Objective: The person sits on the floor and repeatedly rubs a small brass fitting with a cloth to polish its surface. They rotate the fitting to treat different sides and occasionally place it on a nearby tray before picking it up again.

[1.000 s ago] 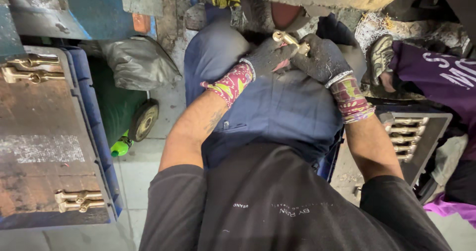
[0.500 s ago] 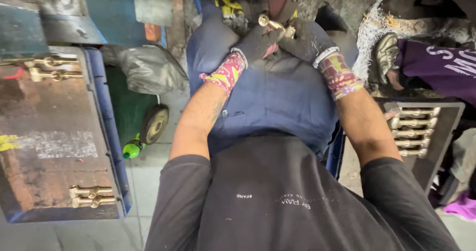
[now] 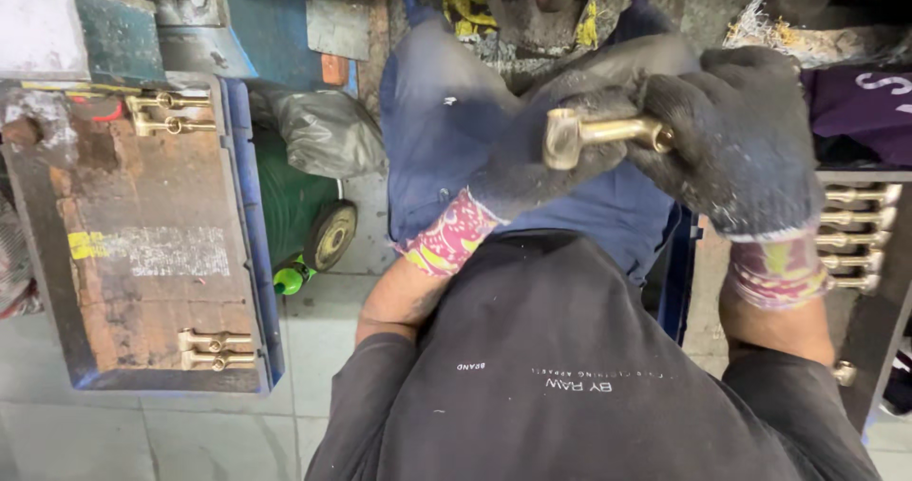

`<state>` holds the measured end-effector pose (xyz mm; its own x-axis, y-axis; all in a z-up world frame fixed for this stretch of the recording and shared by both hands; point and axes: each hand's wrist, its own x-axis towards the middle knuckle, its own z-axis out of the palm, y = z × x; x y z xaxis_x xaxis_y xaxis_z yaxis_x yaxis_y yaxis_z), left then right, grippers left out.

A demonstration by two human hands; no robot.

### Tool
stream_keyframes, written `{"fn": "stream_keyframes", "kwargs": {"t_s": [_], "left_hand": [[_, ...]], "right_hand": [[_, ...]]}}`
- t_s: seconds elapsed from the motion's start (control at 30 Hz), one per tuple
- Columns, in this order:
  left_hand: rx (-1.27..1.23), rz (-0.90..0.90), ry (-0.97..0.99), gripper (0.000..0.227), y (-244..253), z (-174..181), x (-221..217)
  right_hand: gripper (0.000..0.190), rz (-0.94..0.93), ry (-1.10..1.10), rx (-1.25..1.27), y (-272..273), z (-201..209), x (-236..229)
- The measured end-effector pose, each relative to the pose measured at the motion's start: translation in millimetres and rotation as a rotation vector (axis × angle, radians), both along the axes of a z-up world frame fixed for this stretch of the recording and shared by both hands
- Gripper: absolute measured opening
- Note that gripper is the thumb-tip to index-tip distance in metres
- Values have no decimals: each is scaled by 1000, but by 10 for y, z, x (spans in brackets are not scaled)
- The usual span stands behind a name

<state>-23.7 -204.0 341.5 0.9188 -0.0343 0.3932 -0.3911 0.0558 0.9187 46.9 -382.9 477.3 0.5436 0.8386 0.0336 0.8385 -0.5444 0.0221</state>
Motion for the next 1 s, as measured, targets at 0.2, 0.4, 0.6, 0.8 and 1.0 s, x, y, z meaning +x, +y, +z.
{"fn": "stream_keyframes", "kwargs": {"t_s": [0.2, 0.4, 0.6, 0.8, 1.0], "left_hand": [[-18, 14, -80, 51, -100, 326, -34], [-64, -22, -102, 54, -114, 403, 45], [-253, -174, 34, 57, 30, 65, 77], [331, -16, 248, 53, 513, -868, 676], [325, -180, 211, 46, 592, -1800, 1160]], "right_hand": [[48, 83, -114, 21, 30, 422, -139], [50, 81, -54, 144, -126, 348, -143], [28, -220, 534, 360, -49, -540, 12], [46, -251, 650, 307, 247, -1864, 447], [43, -262, 843, 546, 411, -2746, 546]]}}
